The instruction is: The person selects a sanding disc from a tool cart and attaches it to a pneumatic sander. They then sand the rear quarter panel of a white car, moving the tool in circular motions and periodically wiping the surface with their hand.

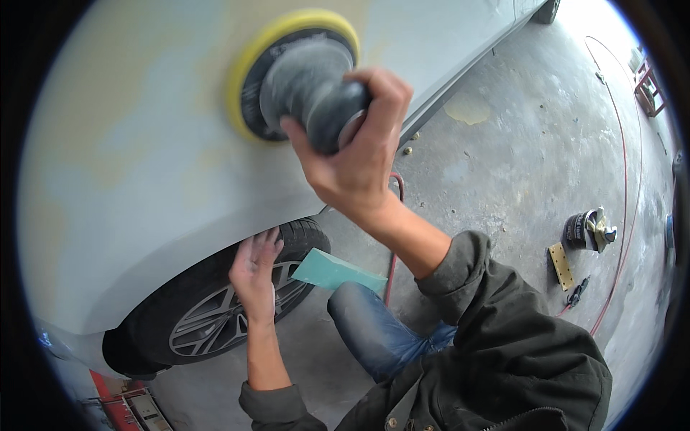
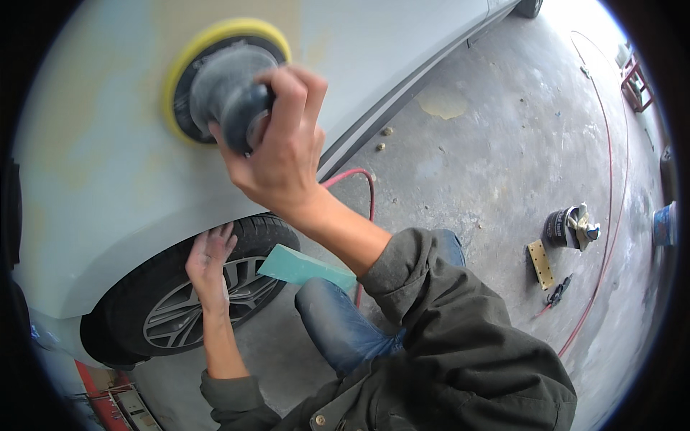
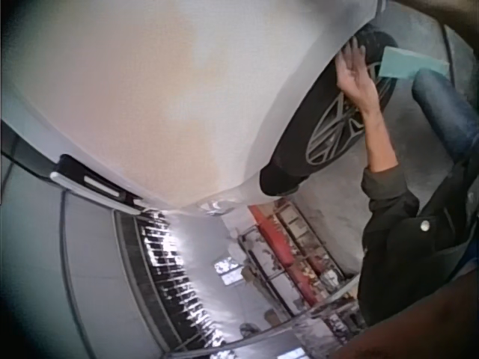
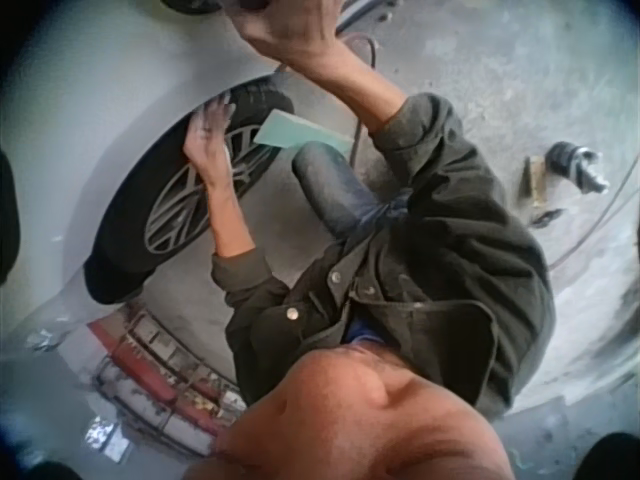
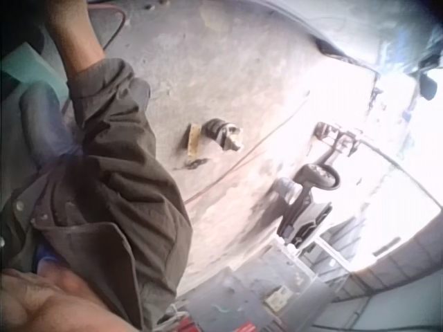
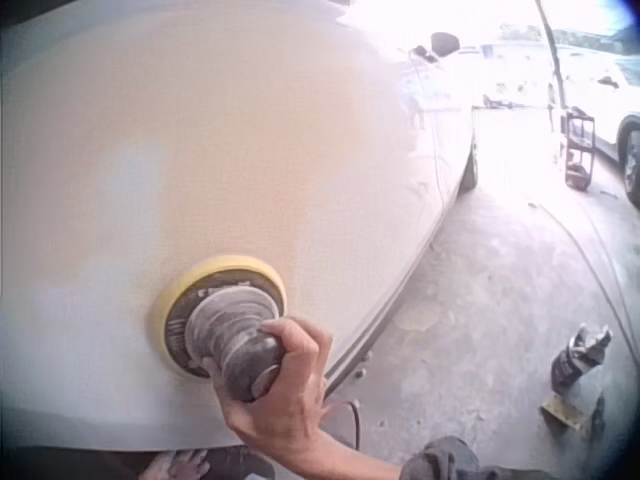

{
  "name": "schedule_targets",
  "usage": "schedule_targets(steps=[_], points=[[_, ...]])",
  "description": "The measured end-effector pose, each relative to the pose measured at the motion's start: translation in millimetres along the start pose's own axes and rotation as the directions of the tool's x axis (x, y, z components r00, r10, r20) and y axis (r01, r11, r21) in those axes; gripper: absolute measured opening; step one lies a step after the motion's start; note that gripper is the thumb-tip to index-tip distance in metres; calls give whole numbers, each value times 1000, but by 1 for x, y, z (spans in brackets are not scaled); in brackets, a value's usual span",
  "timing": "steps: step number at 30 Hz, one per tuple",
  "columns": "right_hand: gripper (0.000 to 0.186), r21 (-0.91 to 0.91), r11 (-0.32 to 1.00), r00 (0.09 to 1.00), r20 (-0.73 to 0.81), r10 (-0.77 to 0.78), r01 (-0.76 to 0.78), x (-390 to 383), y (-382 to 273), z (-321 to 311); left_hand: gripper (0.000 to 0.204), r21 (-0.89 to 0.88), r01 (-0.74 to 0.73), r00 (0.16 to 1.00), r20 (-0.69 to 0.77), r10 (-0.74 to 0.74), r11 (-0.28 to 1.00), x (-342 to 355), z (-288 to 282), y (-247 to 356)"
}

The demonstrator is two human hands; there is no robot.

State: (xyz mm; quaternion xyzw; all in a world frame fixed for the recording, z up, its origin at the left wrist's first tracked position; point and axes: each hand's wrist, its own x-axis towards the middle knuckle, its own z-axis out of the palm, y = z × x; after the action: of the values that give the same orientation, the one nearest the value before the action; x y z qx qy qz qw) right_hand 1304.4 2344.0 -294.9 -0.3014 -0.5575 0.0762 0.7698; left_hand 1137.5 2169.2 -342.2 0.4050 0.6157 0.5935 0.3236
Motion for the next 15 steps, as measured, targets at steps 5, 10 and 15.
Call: schedule_targets(steps=[5, 10, 15], points=[[76, 17, 989, 984, 105, 143, -145, -69, 19, -61, 50, 759, -228, 962, 271, 21, 610, -38, 6, 48], [82, -3, 889, 878, 159, 452, -457, -115, 32, -123, 61, 682, -701, 611, 724, 318, -206, 20, 70, 130], [82, -70, 837, 806, 234, 543, -543, -125, 31, -165, 93, 558, -553, 487, 819, 304, -618, 142, 136, 154]])
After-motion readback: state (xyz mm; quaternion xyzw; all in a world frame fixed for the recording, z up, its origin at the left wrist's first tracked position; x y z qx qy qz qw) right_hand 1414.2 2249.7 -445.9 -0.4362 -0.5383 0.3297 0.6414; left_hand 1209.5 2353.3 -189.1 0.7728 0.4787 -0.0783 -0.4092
